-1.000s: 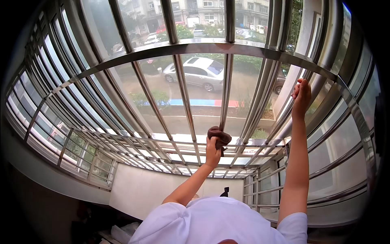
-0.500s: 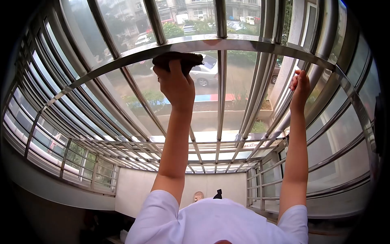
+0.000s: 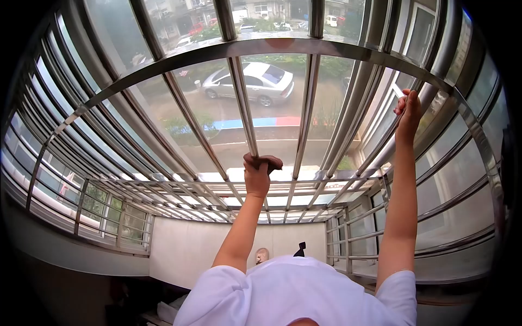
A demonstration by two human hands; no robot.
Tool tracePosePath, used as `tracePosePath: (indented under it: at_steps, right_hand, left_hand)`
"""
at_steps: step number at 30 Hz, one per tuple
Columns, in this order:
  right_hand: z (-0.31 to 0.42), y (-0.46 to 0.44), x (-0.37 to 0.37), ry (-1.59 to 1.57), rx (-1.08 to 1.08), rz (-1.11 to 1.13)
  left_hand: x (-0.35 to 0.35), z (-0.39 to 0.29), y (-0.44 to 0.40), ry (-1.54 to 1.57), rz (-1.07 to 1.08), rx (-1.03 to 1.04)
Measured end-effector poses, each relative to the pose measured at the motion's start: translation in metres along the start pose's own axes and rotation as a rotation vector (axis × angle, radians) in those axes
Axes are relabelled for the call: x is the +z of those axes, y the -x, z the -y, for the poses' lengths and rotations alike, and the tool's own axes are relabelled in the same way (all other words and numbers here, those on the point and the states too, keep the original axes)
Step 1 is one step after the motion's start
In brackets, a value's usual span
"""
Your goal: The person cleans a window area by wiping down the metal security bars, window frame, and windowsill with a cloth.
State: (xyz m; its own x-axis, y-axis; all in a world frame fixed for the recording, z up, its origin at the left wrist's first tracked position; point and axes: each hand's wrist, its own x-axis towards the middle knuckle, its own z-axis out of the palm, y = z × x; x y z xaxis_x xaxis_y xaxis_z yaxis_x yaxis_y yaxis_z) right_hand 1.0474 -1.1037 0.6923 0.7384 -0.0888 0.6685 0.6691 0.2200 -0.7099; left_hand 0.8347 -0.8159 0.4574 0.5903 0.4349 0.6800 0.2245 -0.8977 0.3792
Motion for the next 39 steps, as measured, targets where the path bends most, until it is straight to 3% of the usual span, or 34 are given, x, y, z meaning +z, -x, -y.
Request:
tracePosePath:
  at_steps: [1,5,6,7,9,11,13,17,19,21,23,24,25,31,34,39]
  right_hand:
    - [-0.001,-0.001,0.001,0.015,-0.011,-0.003]
    - [-0.005,-0.002,-0.007,-0.007,-0.004,0.078]
    - [-0.007,-0.002,-0.01,-0.011,-0.01,0.088]
    - [-0.008,-0.004,-0.009,-0.012,-0.02,0.092]
    - [-0.014,-0.007,-0.01,-0.004,0.004,0.045]
    - [-0.01,-0.004,-0.004,-0.002,-0.001,-0.001]
    - [-0.009,-0.003,-0.002,-0.015,0.0,-0.021]
    - [-0.007,-0.001,-0.001,-0.024,-0.006,-0.004]
    - [-0.009,-0.002,-0.002,-0.027,-0.013,-0.008]
    - [-0.008,-0.001,-0.001,0.032,-0.054,-0.006]
    - [-0.011,-0.002,0.0,0.027,-0.052,-0.034]
    - [-0.009,0.0,0.001,0.034,-0.054,-0.044]
    - [-0.008,0.0,0.002,0.039,-0.059,-0.052]
    - [-0.009,0.001,-0.006,-0.107,0.057,0.021]
    - [-0.015,-0.002,-0.011,-0.166,0.075,0.012]
    - [-0.007,0.002,-0.005,-0.152,0.079,0.009]
  left_hand:
    - [0.01,0.007,0.018,-0.015,0.098,-0.052]
    - [-0.01,0.002,0.03,0.307,0.02,-0.05]
    - [-0.026,-0.003,0.031,0.543,0.027,-0.222]
    - [-0.037,0.0,0.031,0.547,-0.089,-0.273]
    - [-0.057,0.012,0.023,0.842,-0.355,-0.429]
    - [-0.128,-0.009,-0.022,0.91,-0.623,-0.52]
    - [-0.185,-0.011,-0.072,0.825,-0.633,-0.351]
    - [-0.229,0.0,-0.177,0.299,-0.557,0.183]
    - [-0.225,-0.003,-0.208,0.32,-0.433,0.13]
    - [-0.208,-0.008,-0.21,0.298,-0.539,0.16]
    - [-0.186,-0.005,-0.203,-0.142,-0.603,0.051]
    - [-0.179,-0.002,-0.198,-0.201,-0.589,0.076]
    - [-0.179,0.0,-0.198,-0.203,-0.613,0.149]
    - [-0.167,0.007,-0.188,-0.194,-0.578,0.021]
    - [-0.141,0.029,-0.158,-0.128,-0.56,0.124]
    - [-0.086,0.07,-0.085,0.046,-0.387,0.035]
